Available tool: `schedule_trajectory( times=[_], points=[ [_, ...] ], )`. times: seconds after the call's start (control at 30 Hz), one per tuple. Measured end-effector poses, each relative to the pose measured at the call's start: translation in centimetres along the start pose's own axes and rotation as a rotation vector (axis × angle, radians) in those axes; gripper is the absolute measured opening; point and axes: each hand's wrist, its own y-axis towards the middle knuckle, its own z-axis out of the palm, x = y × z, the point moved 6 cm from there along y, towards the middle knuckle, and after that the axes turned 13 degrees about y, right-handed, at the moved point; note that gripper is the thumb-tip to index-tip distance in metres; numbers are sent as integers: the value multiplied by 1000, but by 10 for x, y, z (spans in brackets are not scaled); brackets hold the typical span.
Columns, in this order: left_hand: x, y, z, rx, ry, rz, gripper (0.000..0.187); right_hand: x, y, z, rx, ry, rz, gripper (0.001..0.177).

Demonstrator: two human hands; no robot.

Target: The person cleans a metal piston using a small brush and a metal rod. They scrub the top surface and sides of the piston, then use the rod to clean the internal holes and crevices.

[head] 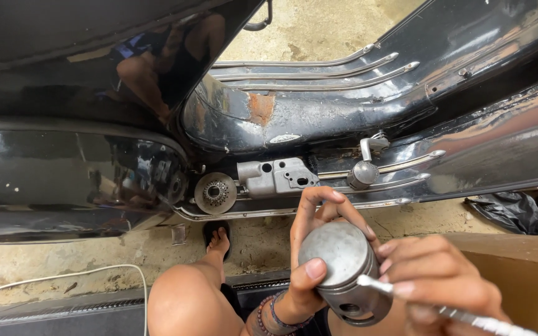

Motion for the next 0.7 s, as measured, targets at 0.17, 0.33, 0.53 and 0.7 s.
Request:
schedule_trajectory(
  times=[0.17, 0.33, 0.53, 0.7],
  points=[
    [1, 11, -9, 33, -69, 10, 75, -23, 11, -9, -235, 159, 16, 36],
    [8, 22, -18, 55, -46, 56, 88, -28, 20, 0, -31, 317, 132, 31],
    [9, 24, -11, -41, -127, 3, 75, -30, 26, -3, -137, 236, 230, 24],
    [7, 21, -16, 16, -60, 105, 86, -33, 23, -5, -96, 225, 237, 30]
  ],
)
